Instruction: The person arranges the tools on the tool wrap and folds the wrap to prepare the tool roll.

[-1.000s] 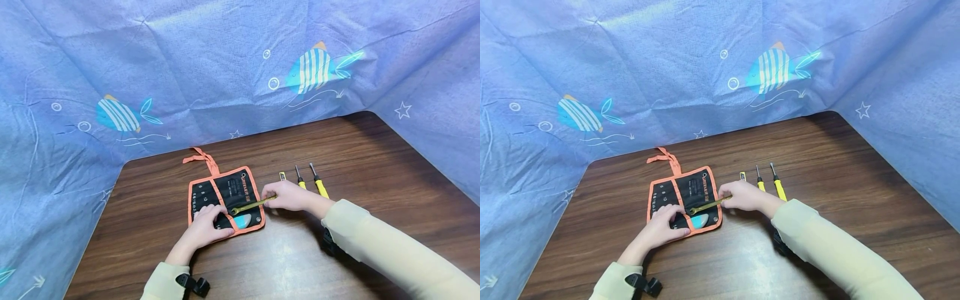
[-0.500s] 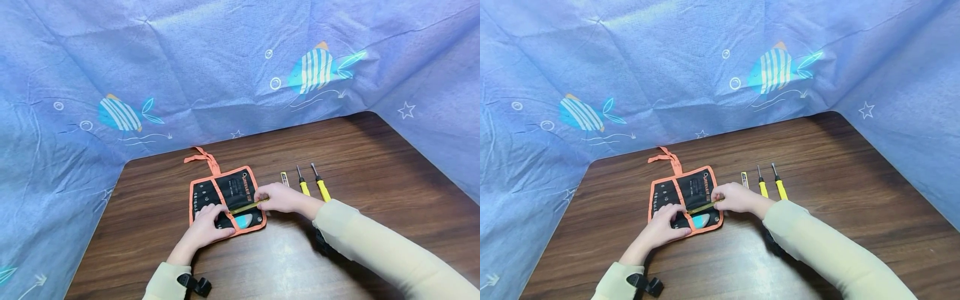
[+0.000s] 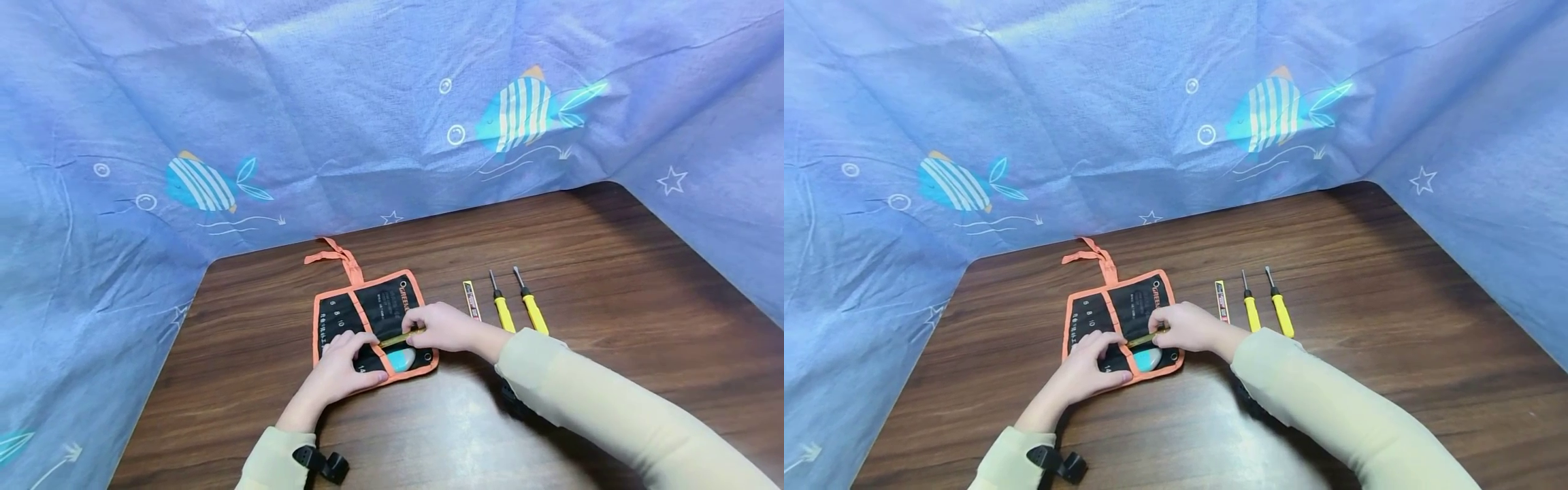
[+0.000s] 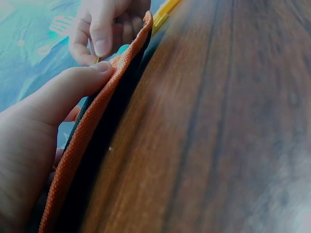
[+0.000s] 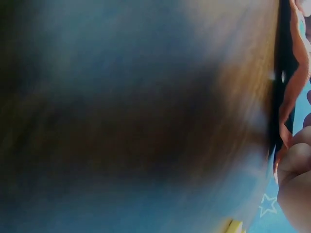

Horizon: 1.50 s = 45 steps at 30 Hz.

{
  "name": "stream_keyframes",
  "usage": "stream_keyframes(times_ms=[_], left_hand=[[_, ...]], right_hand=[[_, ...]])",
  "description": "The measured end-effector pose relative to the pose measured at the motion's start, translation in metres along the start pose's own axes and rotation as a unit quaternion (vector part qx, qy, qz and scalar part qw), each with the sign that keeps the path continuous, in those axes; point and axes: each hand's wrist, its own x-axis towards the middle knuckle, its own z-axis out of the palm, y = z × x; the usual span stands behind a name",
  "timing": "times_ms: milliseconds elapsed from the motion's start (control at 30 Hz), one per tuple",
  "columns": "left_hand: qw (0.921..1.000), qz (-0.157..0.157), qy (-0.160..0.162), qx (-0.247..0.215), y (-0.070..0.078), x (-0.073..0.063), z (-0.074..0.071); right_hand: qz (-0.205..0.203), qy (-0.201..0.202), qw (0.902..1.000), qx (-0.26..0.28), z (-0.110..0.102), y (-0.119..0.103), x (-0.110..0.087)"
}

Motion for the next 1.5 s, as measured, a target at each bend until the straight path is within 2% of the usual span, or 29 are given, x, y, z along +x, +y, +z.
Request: stream_keyframes(times_ms=[200,433,633,767,933,1167,1500], left_hand=[[1.0000,-0.003,0.006,-0.003,0.000,0.000,0.000],[0.9999,0.001,0.014,-0.004,0.001,-0.002,-0.001],[0.9998,0.000,0.016,-0.009,0.002,-0.003,0.000],[0.9998,0.003,0.017,-0.011,0.002,-0.001,0.002],[0.9997,0.004,0.020,-0.013,0.003,0.000,0.003],[0.9996,0.001,0.028,0.000,0.002,-0.001,0.002],[0.9992,-0.023,0.031,0.002,0.001,-0.002,0.004]], right_hand=[[0.010,0.012,0.9999,-0.004,0.005,-0.004,0.002],[0.000,0.025,0.9994,-0.023,0.008,-0.011,0.007],[0.016,0.013,0.9985,-0.051,0.008,-0.012,0.009],[0.030,0.006,0.9948,-0.097,0.005,-0.011,0.006],[0.013,0.007,0.9916,-0.128,-0.001,-0.006,-0.002],[0.011,0.013,0.9920,-0.125,-0.010,0.007,-0.016],[0.021,0.021,0.9908,-0.132,-0.012,0.016,-0.023]])
